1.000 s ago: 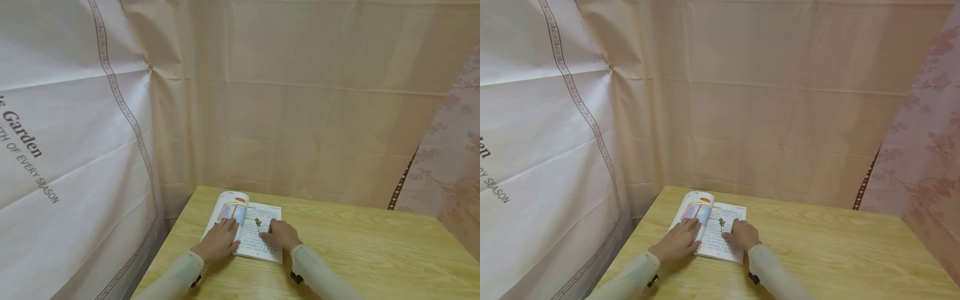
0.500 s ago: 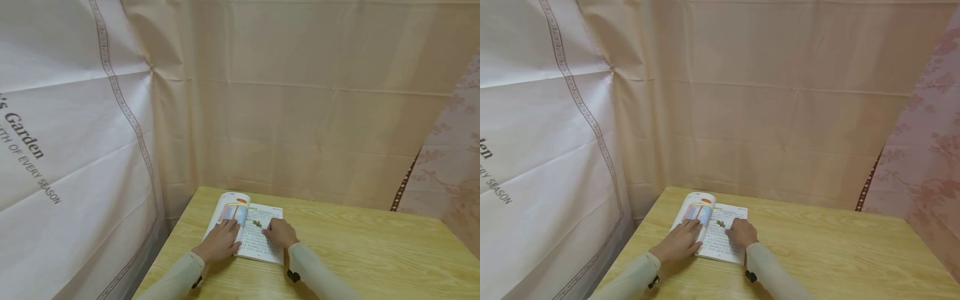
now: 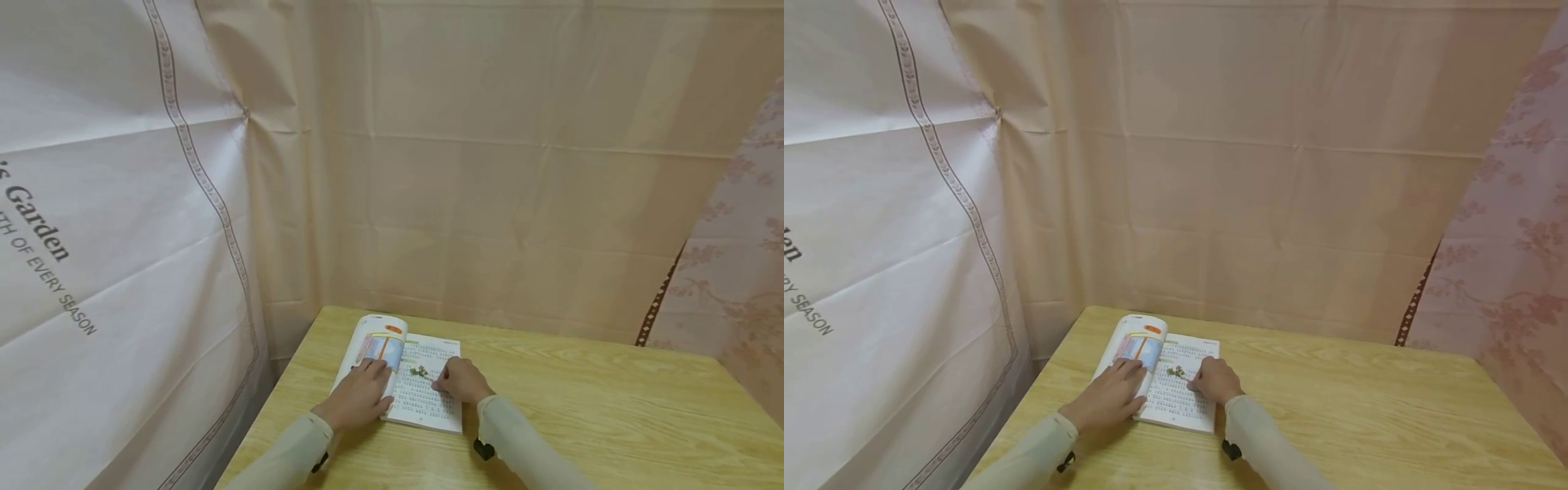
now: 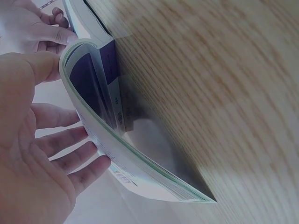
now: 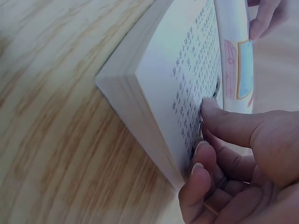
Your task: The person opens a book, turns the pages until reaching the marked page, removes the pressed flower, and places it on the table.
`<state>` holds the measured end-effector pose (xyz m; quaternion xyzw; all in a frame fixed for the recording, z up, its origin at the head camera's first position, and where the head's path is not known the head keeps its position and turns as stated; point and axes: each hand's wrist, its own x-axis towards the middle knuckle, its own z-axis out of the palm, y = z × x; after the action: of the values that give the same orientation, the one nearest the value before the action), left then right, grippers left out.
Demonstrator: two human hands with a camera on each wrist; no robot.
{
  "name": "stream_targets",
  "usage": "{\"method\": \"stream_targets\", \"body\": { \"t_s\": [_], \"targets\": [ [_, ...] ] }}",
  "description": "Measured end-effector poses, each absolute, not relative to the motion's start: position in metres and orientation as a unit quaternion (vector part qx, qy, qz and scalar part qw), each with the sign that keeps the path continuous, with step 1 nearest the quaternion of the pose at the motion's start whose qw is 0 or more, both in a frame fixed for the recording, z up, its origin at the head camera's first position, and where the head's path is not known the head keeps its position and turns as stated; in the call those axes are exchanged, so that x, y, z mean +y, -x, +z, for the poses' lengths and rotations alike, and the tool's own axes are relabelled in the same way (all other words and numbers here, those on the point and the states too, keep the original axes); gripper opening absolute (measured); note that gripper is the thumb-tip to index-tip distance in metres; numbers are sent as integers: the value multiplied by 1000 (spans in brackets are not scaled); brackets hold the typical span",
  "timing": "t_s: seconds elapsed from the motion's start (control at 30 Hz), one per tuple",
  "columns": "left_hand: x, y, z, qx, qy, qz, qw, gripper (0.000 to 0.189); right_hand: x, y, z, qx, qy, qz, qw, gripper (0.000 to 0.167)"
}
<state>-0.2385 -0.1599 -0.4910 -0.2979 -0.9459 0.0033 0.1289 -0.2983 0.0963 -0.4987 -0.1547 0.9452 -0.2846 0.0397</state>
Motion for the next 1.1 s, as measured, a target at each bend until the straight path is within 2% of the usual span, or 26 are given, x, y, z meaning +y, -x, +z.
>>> {"method": "stream_targets", "body": {
  "t_s": [0.27, 0.5, 1.1],
  "targets": [
    [-160, 239, -492, -942, 305, 9, 141, 52, 100, 299, -497, 943, 159, -287, 60, 16],
    [-159, 237, -489, -945, 302, 4, 128, 52, 104, 295, -497, 939, 186, -286, 40, 14],
    [-160, 238, -489, -945, 300, -9, 128, 53, 116, 287, -496, 943, 169, -288, 13, 14]
  ]
}}
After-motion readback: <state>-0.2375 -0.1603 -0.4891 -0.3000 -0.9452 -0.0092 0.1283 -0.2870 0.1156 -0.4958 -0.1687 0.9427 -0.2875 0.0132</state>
